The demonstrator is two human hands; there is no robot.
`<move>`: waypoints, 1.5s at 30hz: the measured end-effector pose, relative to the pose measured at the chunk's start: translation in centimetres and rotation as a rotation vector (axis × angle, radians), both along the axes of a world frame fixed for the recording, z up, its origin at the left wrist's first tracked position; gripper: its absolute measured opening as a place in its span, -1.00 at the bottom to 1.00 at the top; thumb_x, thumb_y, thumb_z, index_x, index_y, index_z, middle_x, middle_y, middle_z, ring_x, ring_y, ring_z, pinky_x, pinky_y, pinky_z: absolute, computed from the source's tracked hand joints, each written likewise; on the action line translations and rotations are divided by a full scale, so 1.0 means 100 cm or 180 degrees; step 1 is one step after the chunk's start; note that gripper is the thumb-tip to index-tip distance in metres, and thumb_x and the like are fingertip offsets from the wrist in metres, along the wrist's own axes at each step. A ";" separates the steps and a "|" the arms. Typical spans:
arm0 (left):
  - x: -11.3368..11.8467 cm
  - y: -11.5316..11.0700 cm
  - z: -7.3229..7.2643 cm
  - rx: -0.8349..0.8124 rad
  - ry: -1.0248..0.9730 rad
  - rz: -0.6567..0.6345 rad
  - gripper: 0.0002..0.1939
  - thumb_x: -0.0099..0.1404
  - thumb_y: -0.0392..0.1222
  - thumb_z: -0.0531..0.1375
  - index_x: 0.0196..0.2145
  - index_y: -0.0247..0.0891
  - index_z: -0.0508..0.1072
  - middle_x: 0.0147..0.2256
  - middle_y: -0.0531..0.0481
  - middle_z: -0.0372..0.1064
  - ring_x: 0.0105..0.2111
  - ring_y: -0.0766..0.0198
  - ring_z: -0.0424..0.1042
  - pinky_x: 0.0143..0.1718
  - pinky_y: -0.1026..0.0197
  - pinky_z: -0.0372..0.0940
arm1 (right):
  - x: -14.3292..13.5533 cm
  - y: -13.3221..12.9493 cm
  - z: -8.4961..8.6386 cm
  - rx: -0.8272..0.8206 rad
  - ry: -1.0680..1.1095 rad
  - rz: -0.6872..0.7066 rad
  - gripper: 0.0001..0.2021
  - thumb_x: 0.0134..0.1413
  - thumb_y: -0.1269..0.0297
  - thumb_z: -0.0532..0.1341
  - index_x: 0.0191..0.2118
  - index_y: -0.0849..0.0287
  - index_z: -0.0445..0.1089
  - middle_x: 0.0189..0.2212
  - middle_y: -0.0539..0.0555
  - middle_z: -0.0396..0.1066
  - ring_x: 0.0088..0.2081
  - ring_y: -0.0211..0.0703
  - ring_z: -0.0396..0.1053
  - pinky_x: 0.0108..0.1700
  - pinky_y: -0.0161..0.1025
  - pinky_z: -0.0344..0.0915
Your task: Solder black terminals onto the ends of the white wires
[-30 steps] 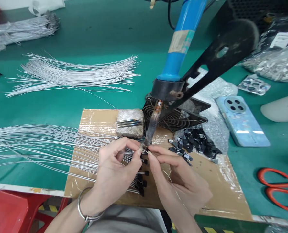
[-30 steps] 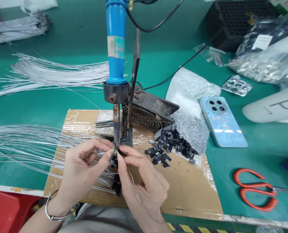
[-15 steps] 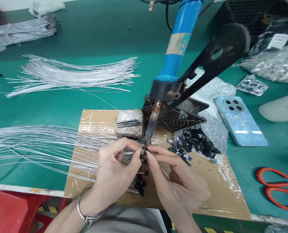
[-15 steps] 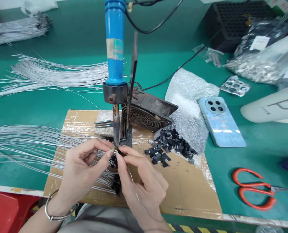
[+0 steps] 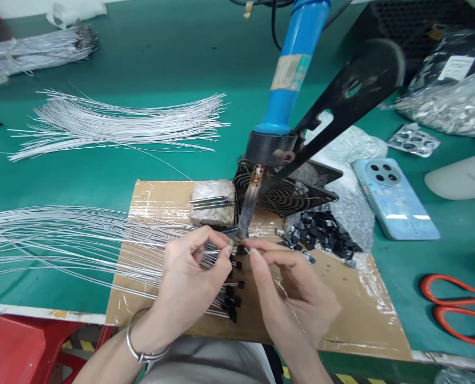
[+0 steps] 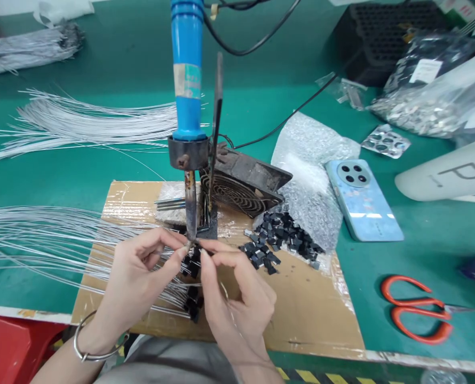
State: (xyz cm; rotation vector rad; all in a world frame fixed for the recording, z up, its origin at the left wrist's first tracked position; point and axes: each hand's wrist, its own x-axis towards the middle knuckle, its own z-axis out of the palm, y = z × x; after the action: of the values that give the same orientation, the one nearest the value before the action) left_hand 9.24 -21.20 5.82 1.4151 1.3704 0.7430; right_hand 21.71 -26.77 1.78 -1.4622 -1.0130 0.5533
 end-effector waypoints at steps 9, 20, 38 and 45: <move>-0.007 -0.001 -0.004 -0.0102 0.0016 0.0017 -0.89 0.23 -0.28 0.23 -0.46 -0.28 0.48 -0.38 -0.03 0.53 -0.49 0.34 0.32 -0.51 0.28 0.12 | 0.035 -0.004 -0.004 -0.0083 0.2007 0.0266 -0.60 0.33 0.07 0.07 -0.28 0.17 0.59 -0.38 0.10 0.51 -0.36 -0.12 0.43 -0.26 -0.14 0.39; -0.012 -0.004 -0.006 -0.0037 0.0109 -0.0059 -0.89 0.24 -0.28 0.24 -0.45 -0.26 0.49 -0.38 -0.02 0.55 -0.48 0.33 0.37 -0.50 0.30 0.17 | 0.029 -0.019 -0.010 -0.0859 0.1096 0.0285 -0.66 0.34 0.15 0.11 -0.49 0.09 0.18 -0.55 -0.08 0.14 -0.46 -0.20 0.14 -0.39 -0.23 0.05; -0.063 0.012 -0.010 0.2695 0.1678 -0.0481 -0.76 0.31 -0.47 0.23 -0.11 -0.24 0.52 -0.19 -0.07 0.55 -0.18 0.14 0.44 -0.13 0.06 0.38 | 0.060 -0.020 -0.024 -0.0398 0.0701 -0.0837 -0.65 0.29 0.09 0.12 -0.48 0.15 0.35 -0.53 -0.05 0.28 -0.51 -0.23 0.31 -0.46 -0.25 0.19; -0.098 0.163 -0.035 0.3192 0.3711 -0.1647 -0.59 0.36 -0.54 -0.02 0.08 -0.46 0.44 0.04 -0.42 0.42 -0.06 -0.11 0.39 -0.12 -0.08 0.29 | 0.067 -0.018 -0.033 -0.0346 0.0658 -0.0882 -0.68 0.25 0.16 0.12 -0.52 0.16 0.33 -0.56 -0.06 0.32 -0.57 -0.25 0.29 -0.51 -0.25 0.20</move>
State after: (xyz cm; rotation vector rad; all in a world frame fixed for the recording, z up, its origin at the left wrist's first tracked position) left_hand -0.55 -4.94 2.36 3.1715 1.3006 0.1587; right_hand 28.44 -28.57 -1.49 -1.5739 -0.6140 0.5509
